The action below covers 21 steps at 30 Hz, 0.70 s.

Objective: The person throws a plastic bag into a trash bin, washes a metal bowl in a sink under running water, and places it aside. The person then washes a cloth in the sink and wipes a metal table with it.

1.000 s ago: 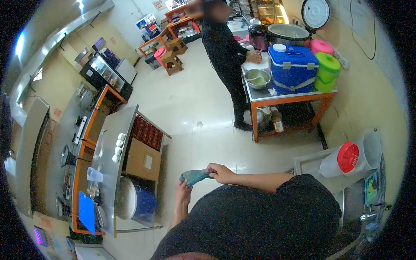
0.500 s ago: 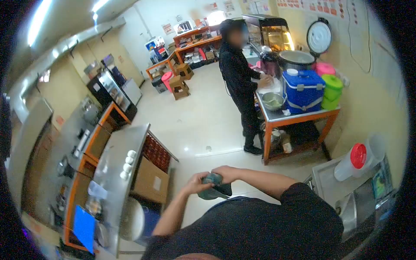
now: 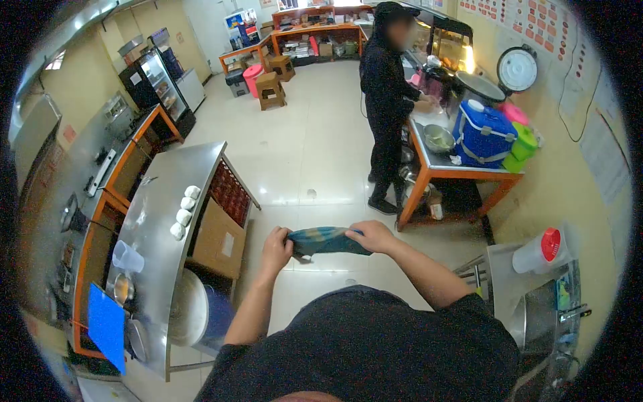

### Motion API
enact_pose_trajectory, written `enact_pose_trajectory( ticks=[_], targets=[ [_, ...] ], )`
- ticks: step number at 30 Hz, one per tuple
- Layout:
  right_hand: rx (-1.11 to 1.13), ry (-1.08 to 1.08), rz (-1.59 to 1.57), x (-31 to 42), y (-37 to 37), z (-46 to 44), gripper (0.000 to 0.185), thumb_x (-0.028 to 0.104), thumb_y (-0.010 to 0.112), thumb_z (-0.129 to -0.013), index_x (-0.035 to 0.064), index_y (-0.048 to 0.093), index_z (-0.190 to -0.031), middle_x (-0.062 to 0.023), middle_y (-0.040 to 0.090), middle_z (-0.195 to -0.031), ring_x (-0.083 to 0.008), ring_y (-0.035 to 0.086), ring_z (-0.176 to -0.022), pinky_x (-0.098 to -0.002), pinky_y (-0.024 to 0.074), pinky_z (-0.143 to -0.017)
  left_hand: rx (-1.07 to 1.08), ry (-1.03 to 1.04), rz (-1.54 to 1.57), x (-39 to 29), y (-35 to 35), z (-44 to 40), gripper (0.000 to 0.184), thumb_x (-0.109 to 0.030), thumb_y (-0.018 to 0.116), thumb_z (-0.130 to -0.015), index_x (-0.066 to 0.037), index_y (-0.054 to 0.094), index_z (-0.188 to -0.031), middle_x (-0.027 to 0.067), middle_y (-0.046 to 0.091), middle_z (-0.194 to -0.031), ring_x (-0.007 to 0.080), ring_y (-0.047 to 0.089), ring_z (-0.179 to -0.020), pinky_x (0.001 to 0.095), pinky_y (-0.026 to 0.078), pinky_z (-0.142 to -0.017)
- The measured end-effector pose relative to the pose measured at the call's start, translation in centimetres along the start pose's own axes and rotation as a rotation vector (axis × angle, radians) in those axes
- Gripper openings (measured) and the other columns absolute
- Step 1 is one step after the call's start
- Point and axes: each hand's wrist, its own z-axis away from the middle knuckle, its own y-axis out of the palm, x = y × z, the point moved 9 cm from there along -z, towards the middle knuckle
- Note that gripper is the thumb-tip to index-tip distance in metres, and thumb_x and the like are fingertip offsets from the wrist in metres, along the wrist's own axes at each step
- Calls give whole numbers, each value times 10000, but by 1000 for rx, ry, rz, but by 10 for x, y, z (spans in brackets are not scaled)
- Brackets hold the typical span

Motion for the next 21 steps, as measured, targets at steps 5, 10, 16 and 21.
enact_pose_trajectory(
  ticks=[5, 10, 16, 21],
  targets=[
    [-221, -179, 80, -10, -25, -18, 374, 413, 642, -925, 135, 705, -1167, -138, 696, -1073, -351, 656, -989, -424, 513, -843, -109, -17, 165, 29, 4, -34, 170, -48, 540, -922, -69, 656, -1045, 180, 670, -940, 410, 633, -914, 456, 517, -789],
    [-131, -195, -125, -32, -48, -60, 259, 242, 715, -886, 0, 724, -979, -153, 698, -834, -287, 677, -798, -383, 515, -733, 408, -147, 245, 35, 32, -74, 389, -294, 750, -850, -63, 640, -1143, 169, 695, -973, 365, 673, -919, 423, 527, -795],
    [-17, 58, -290, -124, -46, -162, 340, 305, 621, -969, -8, 693, -857, -111, 564, -586, -214, 597, -597, -371, 470, -617, 562, -51, -101, 107, 103, -130, 392, -168, 750, -724, -90, 638, -1092, 146, 675, -1021, 355, 646, -998, 468, 513, -840],
    [88, -414, -114, -7, -75, -277, 378, 403, 583, -968, 46, 709, -971, -173, 684, -874, -366, 643, -786, -434, 498, -694, -409, -474, -151, 232, 38, -164, 364, -39, 627, -775, -67, 613, -1138, 236, 630, -1048, 407, 616, -995, 462, 494, -864]
  ],
)
